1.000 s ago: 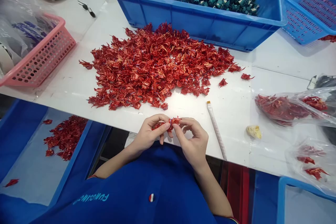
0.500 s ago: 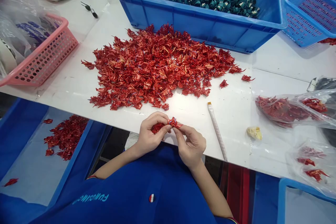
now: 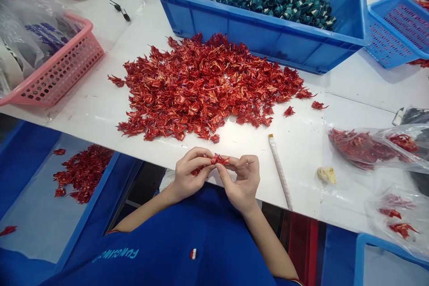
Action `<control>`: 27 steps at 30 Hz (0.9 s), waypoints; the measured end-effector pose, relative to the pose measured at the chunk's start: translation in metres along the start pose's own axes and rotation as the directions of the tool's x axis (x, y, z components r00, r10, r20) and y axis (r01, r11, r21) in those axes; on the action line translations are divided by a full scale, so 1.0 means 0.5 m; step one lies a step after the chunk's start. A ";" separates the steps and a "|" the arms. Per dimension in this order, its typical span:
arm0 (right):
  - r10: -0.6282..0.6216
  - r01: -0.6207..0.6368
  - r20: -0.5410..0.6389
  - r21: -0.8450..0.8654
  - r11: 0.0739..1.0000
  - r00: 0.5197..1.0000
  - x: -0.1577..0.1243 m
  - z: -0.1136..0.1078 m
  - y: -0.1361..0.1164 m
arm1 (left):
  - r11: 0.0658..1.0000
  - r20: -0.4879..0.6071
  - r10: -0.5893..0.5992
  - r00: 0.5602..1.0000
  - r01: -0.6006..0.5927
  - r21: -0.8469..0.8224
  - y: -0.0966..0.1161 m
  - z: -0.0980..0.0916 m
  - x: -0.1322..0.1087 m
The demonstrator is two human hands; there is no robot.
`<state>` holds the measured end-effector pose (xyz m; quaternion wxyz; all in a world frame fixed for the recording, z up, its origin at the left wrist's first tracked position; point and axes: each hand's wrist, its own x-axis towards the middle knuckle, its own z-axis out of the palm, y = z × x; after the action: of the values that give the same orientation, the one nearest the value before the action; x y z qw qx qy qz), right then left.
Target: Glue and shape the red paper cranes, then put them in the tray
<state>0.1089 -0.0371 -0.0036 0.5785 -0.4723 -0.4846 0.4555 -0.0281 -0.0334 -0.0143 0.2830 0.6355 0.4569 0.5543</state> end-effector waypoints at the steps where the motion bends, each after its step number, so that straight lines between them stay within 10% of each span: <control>1: 0.002 -0.002 0.005 0.000 1.000 1.000 -0.001 0.005 0.001 | 1.000 -0.008 0.005 1.000 -0.005 0.009 0.000 -0.005 -0.001; 8: -0.028 0.084 0.204 -0.270 0.959 0.979 0.031 0.032 0.004 | 0.980 -0.141 -0.170 0.975 0.182 0.075 0.000 -0.096 -0.016; 10: -0.155 0.248 0.237 -0.435 0.866 0.959 0.050 0.034 0.008 | 0.957 -0.413 -0.195 0.890 0.266 0.120 0.000 -0.153 -0.023; 14: -0.228 0.462 0.417 -0.632 0.623 0.880 0.075 0.034 0.025 | 0.817 -0.825 0.022 0.564 0.466 0.340 -0.013 -0.307 -0.050; 17: -0.226 0.490 0.452 -0.639 0.593 0.863 0.077 0.032 0.032 | 0.484 -0.820 0.033 0.571 0.709 0.513 -0.043 -0.420 -0.089; 20: -0.240 0.425 0.362 -0.619 0.661 0.901 0.072 0.029 0.027 | 0.358 -0.830 -0.078 0.553 0.792 0.494 -0.077 -0.488 -0.125; 23: -0.131 0.231 0.226 -0.505 0.832 0.965 0.066 0.027 0.011 | 0.461 -0.801 -0.042 0.597 0.723 0.515 -0.088 -0.485 -0.126; 27: 0.122 -0.094 0.109 -0.228 0.969 0.987 0.061 0.025 -0.010 | 0.710 -0.783 -0.055 0.620 0.576 0.406 -0.060 -0.375 -0.071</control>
<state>0.1006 -0.0065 0.0065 0.4656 -0.5308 -0.5404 0.4576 -0.2158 -0.0800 -0.0140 -0.0489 0.3213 0.7969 0.5093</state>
